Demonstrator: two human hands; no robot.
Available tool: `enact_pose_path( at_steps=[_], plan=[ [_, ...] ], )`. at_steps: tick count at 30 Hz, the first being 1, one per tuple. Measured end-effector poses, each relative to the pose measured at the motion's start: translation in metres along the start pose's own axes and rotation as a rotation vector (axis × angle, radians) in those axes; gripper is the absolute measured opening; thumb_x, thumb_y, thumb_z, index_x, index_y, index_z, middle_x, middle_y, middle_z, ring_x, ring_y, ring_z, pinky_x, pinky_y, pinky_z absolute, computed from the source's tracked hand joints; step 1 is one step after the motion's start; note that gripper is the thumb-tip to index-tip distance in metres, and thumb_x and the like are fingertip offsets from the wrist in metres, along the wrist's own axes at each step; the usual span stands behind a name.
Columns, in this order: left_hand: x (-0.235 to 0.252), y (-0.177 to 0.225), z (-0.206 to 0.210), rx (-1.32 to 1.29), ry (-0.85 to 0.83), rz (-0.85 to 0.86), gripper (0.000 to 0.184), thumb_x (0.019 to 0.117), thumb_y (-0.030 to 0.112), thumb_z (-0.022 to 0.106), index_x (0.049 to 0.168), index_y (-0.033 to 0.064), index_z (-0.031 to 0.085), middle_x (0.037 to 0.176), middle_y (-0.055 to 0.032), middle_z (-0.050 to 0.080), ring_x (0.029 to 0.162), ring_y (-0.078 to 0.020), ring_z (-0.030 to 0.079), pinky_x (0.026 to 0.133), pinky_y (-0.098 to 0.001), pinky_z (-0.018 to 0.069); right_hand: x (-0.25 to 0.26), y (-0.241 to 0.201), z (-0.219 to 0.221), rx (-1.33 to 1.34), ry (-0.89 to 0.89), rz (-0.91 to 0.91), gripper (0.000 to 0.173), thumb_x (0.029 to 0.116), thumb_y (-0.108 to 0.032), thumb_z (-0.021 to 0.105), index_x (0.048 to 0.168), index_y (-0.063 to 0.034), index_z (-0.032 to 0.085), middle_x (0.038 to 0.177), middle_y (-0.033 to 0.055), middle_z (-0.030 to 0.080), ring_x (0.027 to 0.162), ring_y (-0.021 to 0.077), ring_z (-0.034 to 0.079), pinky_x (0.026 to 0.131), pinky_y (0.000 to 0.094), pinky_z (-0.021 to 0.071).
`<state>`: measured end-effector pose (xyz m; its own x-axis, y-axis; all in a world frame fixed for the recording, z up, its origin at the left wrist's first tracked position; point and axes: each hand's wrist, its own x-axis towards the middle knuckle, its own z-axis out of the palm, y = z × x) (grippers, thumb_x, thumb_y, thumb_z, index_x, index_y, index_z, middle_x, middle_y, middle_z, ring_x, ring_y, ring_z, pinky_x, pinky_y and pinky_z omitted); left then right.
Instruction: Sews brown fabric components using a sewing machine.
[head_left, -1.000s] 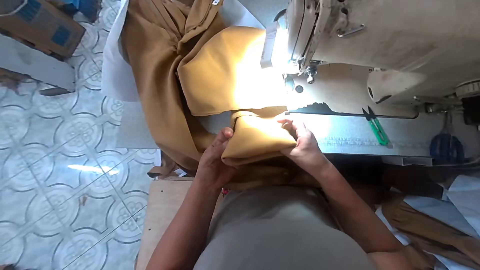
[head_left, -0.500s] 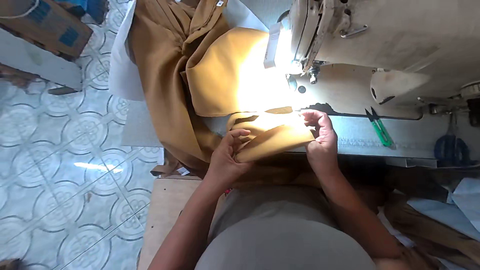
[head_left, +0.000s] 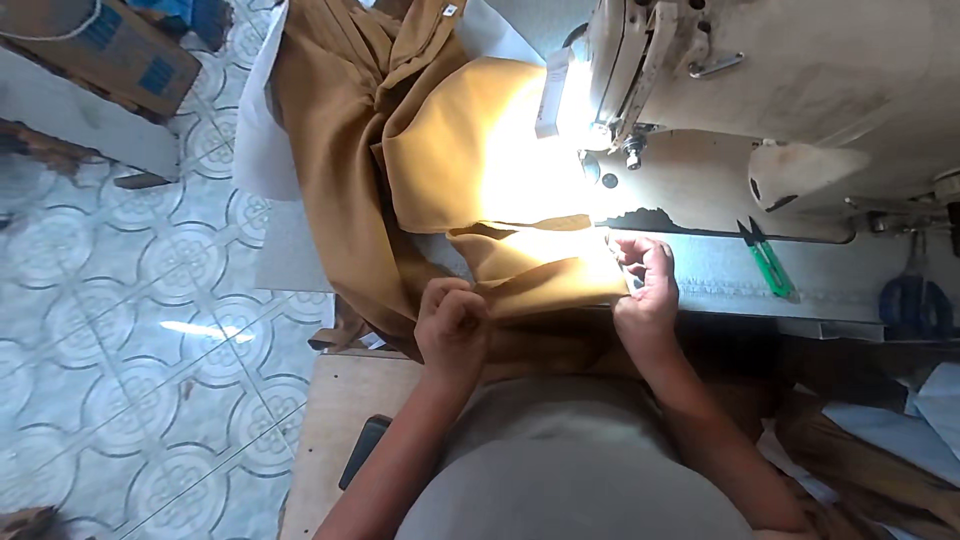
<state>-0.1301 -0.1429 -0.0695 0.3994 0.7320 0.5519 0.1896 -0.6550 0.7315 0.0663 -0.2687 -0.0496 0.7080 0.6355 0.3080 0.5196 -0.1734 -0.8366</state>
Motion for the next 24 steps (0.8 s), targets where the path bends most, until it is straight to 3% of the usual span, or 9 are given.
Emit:
enact_pose_path(
  at_steps=[3,6,9,11,14,17,19,22,24],
  plan=[
    [0.003,0.002,-0.001,0.067,-0.101,-0.060,0.026,0.0813,0.006,0.076,0.106,0.0048,0.069,0.121,-0.0125,0.063,0.115,-0.0147,0.062,0.095,-0.0259,0.0540,0.000,0.001,0.001,-0.020,0.011,-0.005,0.054,0.0699,0.014,0.061,0.122,0.0002,0.061,0.117,0.0147,0.062,0.106,0.0201,0.061,0.087,0.0316,0.0536],
    [0.002,0.001,-0.001,0.067,-0.131,-0.049,0.043,0.0783,0.003,0.074,0.119,0.0081,0.065,0.142,-0.0154,0.057,0.138,-0.0249,0.051,0.111,-0.0390,0.0463,-0.003,0.002,0.002,-0.030,0.011,-0.001,0.055,0.0693,0.015,0.060,0.123,0.0001,0.060,0.118,0.0153,0.062,0.105,0.0210,0.062,0.087,0.0328,0.0546],
    [-0.003,-0.004,-0.001,0.084,-0.115,0.131,0.029,0.0861,0.009,0.067,0.112,0.0197,0.061,0.138,-0.0078,0.057,0.143,-0.0279,0.042,0.118,-0.0479,0.0351,-0.004,0.004,0.002,-0.050,0.015,-0.009,0.052,0.0722,0.013,0.061,0.123,0.0006,0.060,0.118,0.0159,0.062,0.103,0.0207,0.062,0.085,0.0322,0.0548],
    [-0.006,-0.002,-0.002,0.050,-0.165,0.270,0.012,0.1004,0.018,0.061,0.106,0.0292,0.064,0.139,0.0030,0.056,0.147,-0.0232,0.036,0.123,-0.0493,0.0252,-0.004,0.004,0.002,-0.052,0.033,-0.020,0.048,0.0755,0.010,0.065,0.123,0.0016,0.059,0.113,0.0159,0.061,0.096,0.0185,0.063,0.080,0.0289,0.0557],
    [-0.009,0.004,-0.002,-0.007,-0.316,0.377,0.012,0.1052,0.026,0.057,0.103,0.0332,0.066,0.133,0.0087,0.059,0.145,-0.0195,0.038,0.126,-0.0549,0.0153,-0.004,0.004,0.001,-0.052,0.064,-0.050,0.043,0.0794,0.005,0.071,0.121,0.0037,0.059,0.107,0.0155,0.063,0.089,0.0157,0.064,0.077,0.0261,0.0564],
    [-0.006,0.009,-0.002,0.019,-0.382,0.371,0.016,0.1067,0.024,0.053,0.098,0.0250,0.067,0.117,0.0057,0.068,0.130,-0.0142,0.054,0.124,-0.0503,0.0207,-0.003,0.004,-0.001,-0.076,0.083,-0.078,0.041,0.0819,0.004,0.072,0.121,0.0043,0.060,0.105,0.0158,0.066,0.089,0.0170,0.067,0.078,0.0287,0.0584],
    [-0.002,0.016,-0.004,0.088,-0.404,0.342,0.015,0.1015,0.023,0.054,0.099,0.0208,0.068,0.111,0.0026,0.071,0.122,-0.0153,0.059,0.121,-0.0468,0.0284,-0.004,0.005,-0.002,-0.104,0.097,-0.094,0.038,0.0840,0.003,0.073,0.120,0.0046,0.061,0.102,0.0152,0.067,0.088,0.0171,0.067,0.079,0.0291,0.0586],
    [0.006,0.033,-0.008,0.140,-0.448,0.307,0.025,0.0984,0.041,0.066,0.095,0.0176,0.073,0.104,-0.0009,0.073,0.108,-0.0168,0.063,0.099,-0.0338,0.0459,-0.003,0.007,-0.004,-0.157,0.119,-0.126,0.036,0.0834,0.006,0.071,0.118,0.0042,0.064,0.098,0.0143,0.067,0.087,0.0186,0.068,0.080,0.0297,0.0591],
    [0.014,0.045,-0.009,0.176,-0.521,0.287,0.016,0.0989,0.026,0.067,0.097,0.0127,0.076,0.103,-0.0060,0.073,0.098,-0.0186,0.068,0.087,-0.0287,0.0549,-0.003,0.007,-0.005,-0.193,0.123,-0.141,0.032,0.0847,0.007,0.069,0.116,0.0043,0.065,0.097,0.0149,0.068,0.088,0.0209,0.068,0.082,0.0310,0.0586]
  ],
)
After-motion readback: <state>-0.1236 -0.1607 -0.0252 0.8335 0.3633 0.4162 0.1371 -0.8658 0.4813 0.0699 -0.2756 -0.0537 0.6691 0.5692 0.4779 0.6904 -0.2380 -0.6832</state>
